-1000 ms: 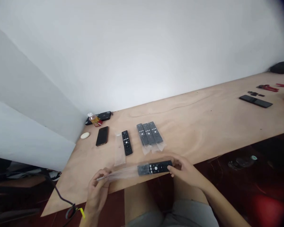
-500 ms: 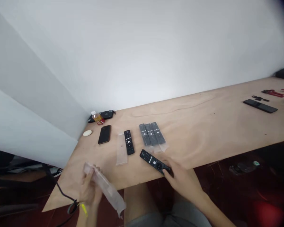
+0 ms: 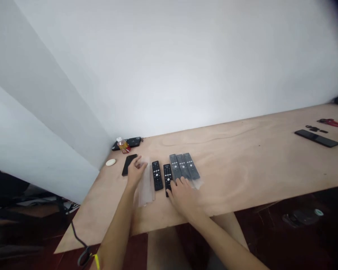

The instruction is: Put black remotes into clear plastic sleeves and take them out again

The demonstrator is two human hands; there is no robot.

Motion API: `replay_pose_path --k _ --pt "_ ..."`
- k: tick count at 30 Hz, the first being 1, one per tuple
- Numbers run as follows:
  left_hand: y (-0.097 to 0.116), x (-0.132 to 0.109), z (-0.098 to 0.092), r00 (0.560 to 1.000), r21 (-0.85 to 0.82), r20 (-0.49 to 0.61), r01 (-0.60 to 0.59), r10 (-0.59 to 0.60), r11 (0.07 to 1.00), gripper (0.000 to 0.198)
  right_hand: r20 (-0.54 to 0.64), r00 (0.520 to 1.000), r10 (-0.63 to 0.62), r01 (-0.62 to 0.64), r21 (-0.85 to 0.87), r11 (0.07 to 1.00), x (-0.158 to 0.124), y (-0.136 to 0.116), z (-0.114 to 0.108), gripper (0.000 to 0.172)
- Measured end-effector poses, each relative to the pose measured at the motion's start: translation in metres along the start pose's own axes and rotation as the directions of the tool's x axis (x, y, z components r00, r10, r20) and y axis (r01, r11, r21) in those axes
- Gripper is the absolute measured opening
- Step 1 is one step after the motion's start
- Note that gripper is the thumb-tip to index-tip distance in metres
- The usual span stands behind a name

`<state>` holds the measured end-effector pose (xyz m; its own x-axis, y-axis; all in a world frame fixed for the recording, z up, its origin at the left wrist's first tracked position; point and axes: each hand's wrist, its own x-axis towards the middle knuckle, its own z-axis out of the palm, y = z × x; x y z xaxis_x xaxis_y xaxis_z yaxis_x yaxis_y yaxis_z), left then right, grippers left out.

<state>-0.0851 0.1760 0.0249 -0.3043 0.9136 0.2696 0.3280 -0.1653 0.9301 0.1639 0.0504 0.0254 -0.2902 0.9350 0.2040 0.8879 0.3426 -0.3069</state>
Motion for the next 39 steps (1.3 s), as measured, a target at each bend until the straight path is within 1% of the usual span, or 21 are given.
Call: replay_pose_path --k 3,5,8,10,11,13,15,17,19,21,23,25,27,28,31,33,34,35,36,37,39 --pt "-0.016 0.005 0.007 0.998 0.181 -0.008 -0.055 0.058 0.982 0.061 -0.042 0.999 0.003 -0.004 -0.010 1.000 0.017 -0.002 0.006 0.020" --pt "-0.022 0.005 0.009 0.994 0.279 -0.002 -0.105 0.109 0.955 0.053 -0.059 0.998 -0.001 0.001 -0.009 1.000 0.028 -0.002 0.011 0.019" --pt "-0.020 0.003 0.008 0.981 0.388 0.004 -0.179 0.193 0.904 0.044 -0.065 0.998 -0.020 0.020 -0.005 1.000 0.041 0.001 0.016 0.019" --pt "-0.014 -0.006 0.006 0.968 0.434 0.007 -0.227 0.249 0.872 0.038 -0.074 0.997 -0.023 0.022 -0.009 1.000 0.042 0.007 0.016 0.020" --pt "-0.010 -0.015 0.005 0.960 0.447 0.017 -0.257 0.279 0.857 0.035 -0.084 0.996 -0.015 0.013 -0.014 1.000 0.041 0.010 0.015 0.021" --pt "-0.001 -0.042 0.005 0.939 0.452 0.063 -0.330 0.339 0.829 0.031 -0.106 0.994 0.013 -0.016 -0.028 0.999 0.032 0.019 0.013 0.025" --pt "0.005 -0.077 0.007 0.911 0.434 0.144 -0.409 0.386 0.803 0.026 -0.115 0.993 0.032 -0.037 -0.044 0.998 0.018 0.027 0.011 0.026" --pt "0.010 -0.113 0.013 0.881 0.421 0.222 -0.474 0.418 0.774 0.021 -0.114 0.993 0.021 -0.027 -0.053 0.998 0.000 0.033 0.011 0.029" --pt "0.014 -0.142 0.020 0.836 0.463 0.285 -0.548 0.469 0.696 0.022 -0.117 0.993 -0.009 0.005 -0.040 0.999 -0.019 0.036 0.012 0.031" --pt "0.018 -0.161 0.027 0.809 0.475 0.313 -0.587 0.498 0.655 0.024 -0.132 0.991 -0.038 0.039 0.005 0.999 -0.040 0.040 0.012 0.028" --pt "0.021 -0.173 0.032 0.786 0.447 0.345 -0.618 0.512 0.647 0.029 -0.148 0.988 -0.041 0.055 0.095 0.994 -0.061 0.047 0.009 0.023" --pt "0.024 -0.180 0.034 0.755 0.400 0.412 -0.653 0.509 0.643 0.038 -0.143 0.989 -0.025 0.058 0.232 0.971 -0.080 0.062 0.001 0.024" --pt "0.026 -0.184 0.033 0.714 0.351 0.507 -0.682 0.482 0.641 0.048 -0.094 0.995 -0.024 0.060 0.396 0.916 -0.096 0.083 -0.011 0.030" --pt "0.027 -0.184 0.032 0.692 0.327 0.557 -0.691 0.459 0.645 0.052 -0.087 0.995 -0.046 0.082 0.469 0.879 -0.101 0.094 -0.017 0.030" --pt "0.033 -0.180 0.031 0.619 0.252 0.694 -0.686 0.367 0.682 0.068 -0.025 0.982 -0.186 0.160 0.628 0.762 -0.106 0.119 -0.033 0.032" --pt "0.039 -0.173 0.032 0.584 0.217 0.751 -0.659 0.307 0.721 0.080 -0.008 0.964 -0.264 0.198 0.684 0.702 -0.102 0.124 -0.038 0.036" --pt "0.042 -0.169 0.032 0.571 0.208 0.771 -0.645 0.282 0.735 0.080 -0.007 0.958 -0.288 0.210 0.703 0.679 -0.098 0.123 -0.039 0.037" --pt "0.044 -0.165 0.032 0.565 0.208 0.783 -0.632 0.260 0.746 0.075 -0.007 0.953 -0.302 0.215 0.719 0.661 -0.094 0.121 -0.039 0.038" --pt "0.045 -0.163 0.032 0.569 0.213 0.785 -0.621 0.246 0.755 0.066 -0.005 0.953 -0.304 0.210 0.731 0.649 -0.089 0.119 -0.037 0.039" --pt "0.045 -0.161 0.031 0.582 0.223 0.778 -0.608 0.237 0.762 0.056 -0.001 0.958 -0.286 0.194 0.736 0.648 -0.086 0.117 -0.035 0.040" --pt "0.041 -0.161 0.028 0.643 0.248 0.727 -0.574 0.241 0.780 0.039 -0.018 0.985 -0.171 0.131 0.724 0.678 -0.080 0.118 -0.028 0.039"
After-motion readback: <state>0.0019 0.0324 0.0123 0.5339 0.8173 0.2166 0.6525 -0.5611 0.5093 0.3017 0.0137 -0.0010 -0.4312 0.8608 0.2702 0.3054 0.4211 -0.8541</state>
